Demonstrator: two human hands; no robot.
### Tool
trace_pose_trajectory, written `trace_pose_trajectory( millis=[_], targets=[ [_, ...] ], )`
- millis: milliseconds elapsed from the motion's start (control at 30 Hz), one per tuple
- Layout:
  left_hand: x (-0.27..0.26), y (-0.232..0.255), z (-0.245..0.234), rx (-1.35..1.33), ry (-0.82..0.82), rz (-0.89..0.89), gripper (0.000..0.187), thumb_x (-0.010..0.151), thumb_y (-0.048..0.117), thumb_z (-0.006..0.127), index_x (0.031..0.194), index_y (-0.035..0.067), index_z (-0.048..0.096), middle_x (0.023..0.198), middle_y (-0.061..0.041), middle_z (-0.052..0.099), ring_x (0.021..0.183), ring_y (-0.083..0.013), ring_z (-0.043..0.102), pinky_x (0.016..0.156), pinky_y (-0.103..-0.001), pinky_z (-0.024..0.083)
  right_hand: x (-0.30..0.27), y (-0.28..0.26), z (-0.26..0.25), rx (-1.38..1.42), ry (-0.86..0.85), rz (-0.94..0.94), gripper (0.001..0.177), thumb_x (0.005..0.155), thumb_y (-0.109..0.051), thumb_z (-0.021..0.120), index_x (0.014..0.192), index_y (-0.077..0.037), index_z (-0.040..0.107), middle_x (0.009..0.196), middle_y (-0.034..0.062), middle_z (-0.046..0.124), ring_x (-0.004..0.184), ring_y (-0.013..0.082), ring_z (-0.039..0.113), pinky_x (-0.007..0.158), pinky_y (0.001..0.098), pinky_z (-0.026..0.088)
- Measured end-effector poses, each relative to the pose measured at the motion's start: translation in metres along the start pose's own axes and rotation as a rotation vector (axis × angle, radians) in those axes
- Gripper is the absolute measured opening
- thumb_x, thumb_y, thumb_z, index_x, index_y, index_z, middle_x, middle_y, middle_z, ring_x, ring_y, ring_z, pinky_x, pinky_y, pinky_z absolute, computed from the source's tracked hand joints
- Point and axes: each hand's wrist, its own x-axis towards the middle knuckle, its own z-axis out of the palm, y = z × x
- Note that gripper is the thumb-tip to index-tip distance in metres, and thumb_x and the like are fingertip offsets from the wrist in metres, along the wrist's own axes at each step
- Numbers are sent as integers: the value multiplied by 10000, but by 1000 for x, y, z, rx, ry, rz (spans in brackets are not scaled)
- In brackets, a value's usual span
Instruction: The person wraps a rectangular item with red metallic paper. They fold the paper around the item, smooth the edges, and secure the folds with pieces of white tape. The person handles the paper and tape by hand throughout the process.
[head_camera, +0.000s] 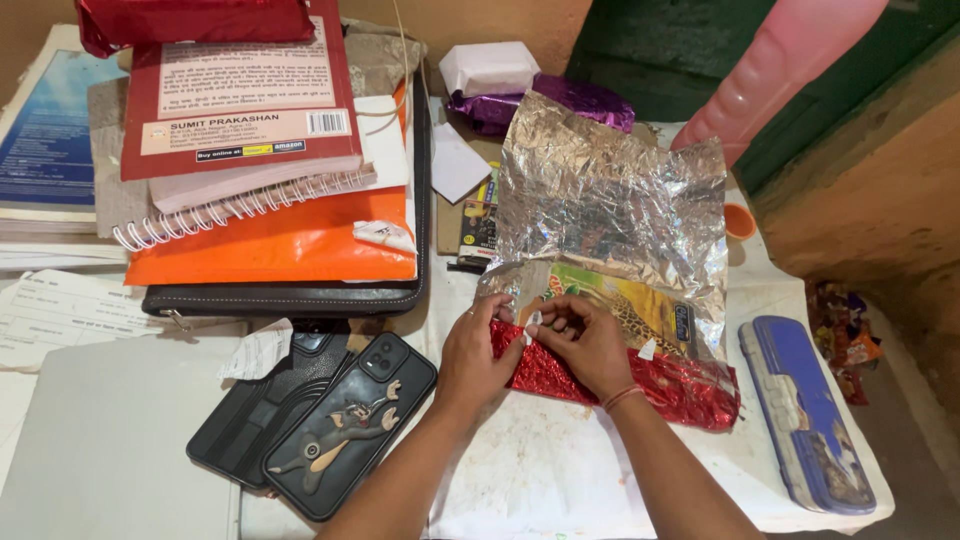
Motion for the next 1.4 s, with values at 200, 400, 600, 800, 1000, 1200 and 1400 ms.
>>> trace_pose_trajectory(
  millis=[200,400,600,800,1000,1200,1400],
  targets=[
    [-3,2,-1,2,-23,-62,518,821,93,755,1300,102,559,1050,-77,676,1045,-285,633,918,-420,483,4,4,2,23,40,36,303,788,-124,867,1037,-26,726,854,-19,626,706,49,521,641,203,494],
    [0,2,0,9,-18,-47,508,813,99,764,1275,103,555,1055,-75,682,1043,-287,633,914,-421,485,8,8,6,91,101,56,307,773,-142,876,986,-3,704,856,-7,653,712,46,549,652,203,521],
    [-2,-7,6,10,2,-26,478,810,101,774,1236,94,558,1057,-82,684,1045,-286,634,905,-420,488,9,12,15,30,235,59,258,788,-154,867,916,-8,697,778,14,673,671,59,587,638,216,536],
    [-2,1,3,72,-45,-1,413,859,102,734,1237,72,573,1097,-112,681,1055,-308,621,945,-429,487,12,21,19,-49,285,-1,225,825,-166,850,898,-3,712,813,29,695,682,82,610,662,232,558],
    [-53,38,-30,177,157,131,383,965,11,527,1344,49,567,1309,-161,623,1248,-331,570,1048,-431,458,8,12,-1,239,94,14,236,871,-181,769,1060,-43,742,967,60,768,852,103,692,804,282,569],
    [-102,24,-135,242,443,12,266,940,95,611,1202,96,652,1186,-112,687,1135,-309,622,950,-403,494,-33,-50,30,-301,293,-359,134,869,-133,774,989,-74,778,913,61,783,740,177,730,952,390,431],
    [-120,-10,-210,414,567,-68,273,905,25,602,1165,83,664,1171,-131,701,1151,-367,594,994,-457,461,-59,-130,75,-60,7,-452,161,877,-68,729,1034,-62,762,969,80,730,784,203,725,702,313,589]
  ],
)
